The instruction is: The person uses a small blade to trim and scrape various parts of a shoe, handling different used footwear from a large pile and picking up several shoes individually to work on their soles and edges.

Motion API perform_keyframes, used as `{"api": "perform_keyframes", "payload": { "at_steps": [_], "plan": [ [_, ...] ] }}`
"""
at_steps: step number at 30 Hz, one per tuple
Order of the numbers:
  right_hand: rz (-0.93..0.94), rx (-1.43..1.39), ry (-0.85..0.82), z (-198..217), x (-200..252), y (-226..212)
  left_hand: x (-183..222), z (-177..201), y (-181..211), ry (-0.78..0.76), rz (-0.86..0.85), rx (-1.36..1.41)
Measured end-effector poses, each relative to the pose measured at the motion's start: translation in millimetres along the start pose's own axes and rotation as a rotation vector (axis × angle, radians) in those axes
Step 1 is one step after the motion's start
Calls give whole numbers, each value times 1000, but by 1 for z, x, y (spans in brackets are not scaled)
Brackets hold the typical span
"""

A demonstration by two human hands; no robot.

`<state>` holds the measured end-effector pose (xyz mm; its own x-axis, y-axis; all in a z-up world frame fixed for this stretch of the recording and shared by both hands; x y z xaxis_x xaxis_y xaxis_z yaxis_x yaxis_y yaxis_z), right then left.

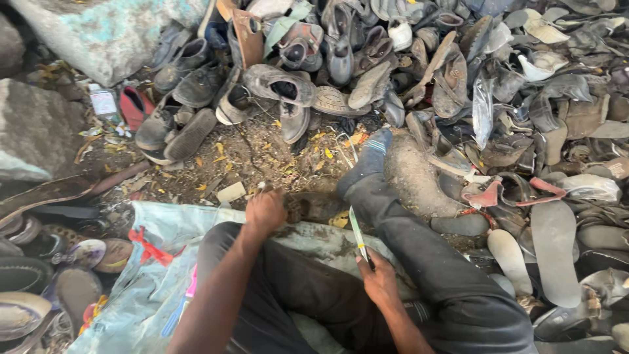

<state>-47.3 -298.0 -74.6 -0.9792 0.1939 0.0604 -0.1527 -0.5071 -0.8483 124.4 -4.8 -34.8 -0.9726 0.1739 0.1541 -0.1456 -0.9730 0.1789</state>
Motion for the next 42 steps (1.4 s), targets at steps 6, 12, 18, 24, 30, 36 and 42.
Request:
{"api": "perform_keyframes", "payload": {
  "at_steps": [6, 12, 18, 24, 30, 36, 42],
  "plan": [
    [-2, 33, -54, -8, 3, -17, 15, -3, 33, -312, -187, -62],
    [-101, 66, -37, -4, 8, -31, 17, -10, 68, -361, -269, -170],
    [138, 42, -18, -17, 23, -74, 10, -20, 77, -78, -351, -180],
    [-141, 99, -93, -20, 29, -52, 3, -28, 74, -351, -230, -23],
    [-346, 211, -77, -14, 29, -21, 0, -20, 99, -281, -223, 32],
    [-57, 287, 25, -10, 0, -38, -23, -25, 81, -109, -121, 299],
    [12, 509, -132, -28, -43, -45, -38, -44, 69, -158, 39, 417]
  ]
}}
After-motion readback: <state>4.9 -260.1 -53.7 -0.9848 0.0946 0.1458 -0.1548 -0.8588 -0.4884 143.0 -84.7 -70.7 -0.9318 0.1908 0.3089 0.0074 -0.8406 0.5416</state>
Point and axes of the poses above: each hand's wrist, its own x-axis away from the middle knuckle, its own z-axis out of the back of the hand, y = z × x, the point moved 9 cm from there along -x, towards the middle knuckle, and after that the axes turned 2 degrees about -y, right-handed, at the moved point
